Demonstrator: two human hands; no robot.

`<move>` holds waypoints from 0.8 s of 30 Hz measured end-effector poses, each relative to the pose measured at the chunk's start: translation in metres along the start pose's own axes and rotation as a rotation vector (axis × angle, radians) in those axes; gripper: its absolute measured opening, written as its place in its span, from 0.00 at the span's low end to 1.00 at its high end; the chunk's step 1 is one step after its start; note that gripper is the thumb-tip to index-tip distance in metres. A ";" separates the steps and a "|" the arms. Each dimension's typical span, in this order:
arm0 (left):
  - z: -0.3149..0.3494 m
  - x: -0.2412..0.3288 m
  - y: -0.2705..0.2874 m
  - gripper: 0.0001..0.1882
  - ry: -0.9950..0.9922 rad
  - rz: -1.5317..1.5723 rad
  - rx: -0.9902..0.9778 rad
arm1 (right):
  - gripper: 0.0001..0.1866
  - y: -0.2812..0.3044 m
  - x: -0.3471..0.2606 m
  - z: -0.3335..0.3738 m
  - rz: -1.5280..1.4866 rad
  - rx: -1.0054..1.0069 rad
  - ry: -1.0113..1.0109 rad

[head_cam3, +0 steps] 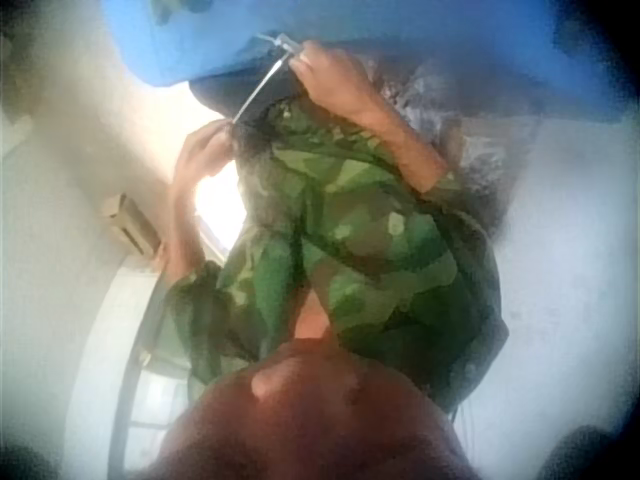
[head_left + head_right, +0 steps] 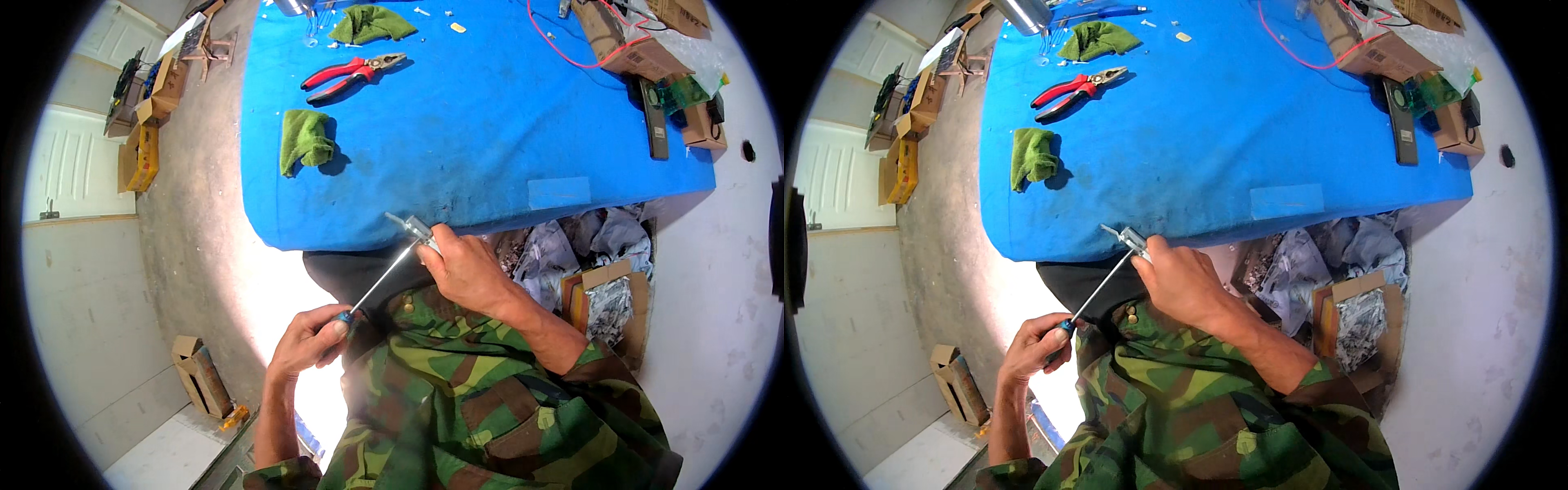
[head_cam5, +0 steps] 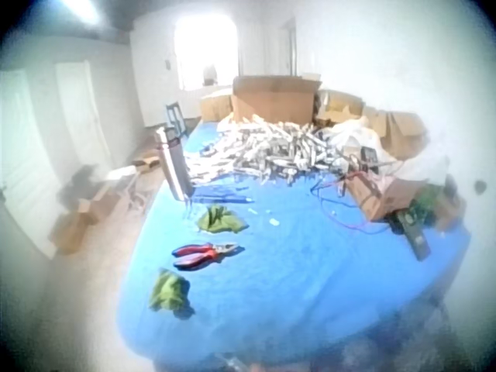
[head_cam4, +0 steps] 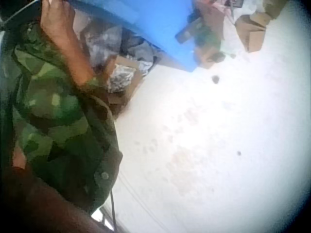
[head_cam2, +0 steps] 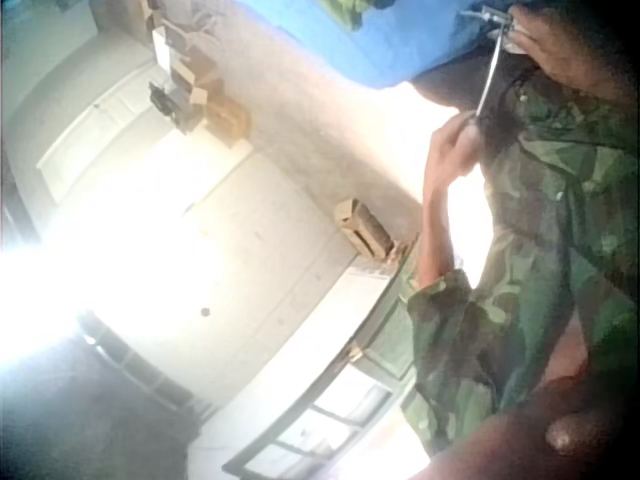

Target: The person uses a screwdriver and pliers to take apart a small mechanical component, removing screws and pulling internal parts free.

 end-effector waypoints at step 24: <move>0.078 0.024 0.000 0.19 -0.343 -0.352 0.463 | 0.23 0.003 0.030 0.037 -1.069 0.156 -0.214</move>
Point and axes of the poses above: each hand's wrist, its own z-axis away from the middle knuckle, its own y-axis out of the back of the hand, x = y × z, the point moved 8 cm from there along -z, towards the middle knuckle, and after that the axes turned 9 degrees about y, right-handed, at the moved point
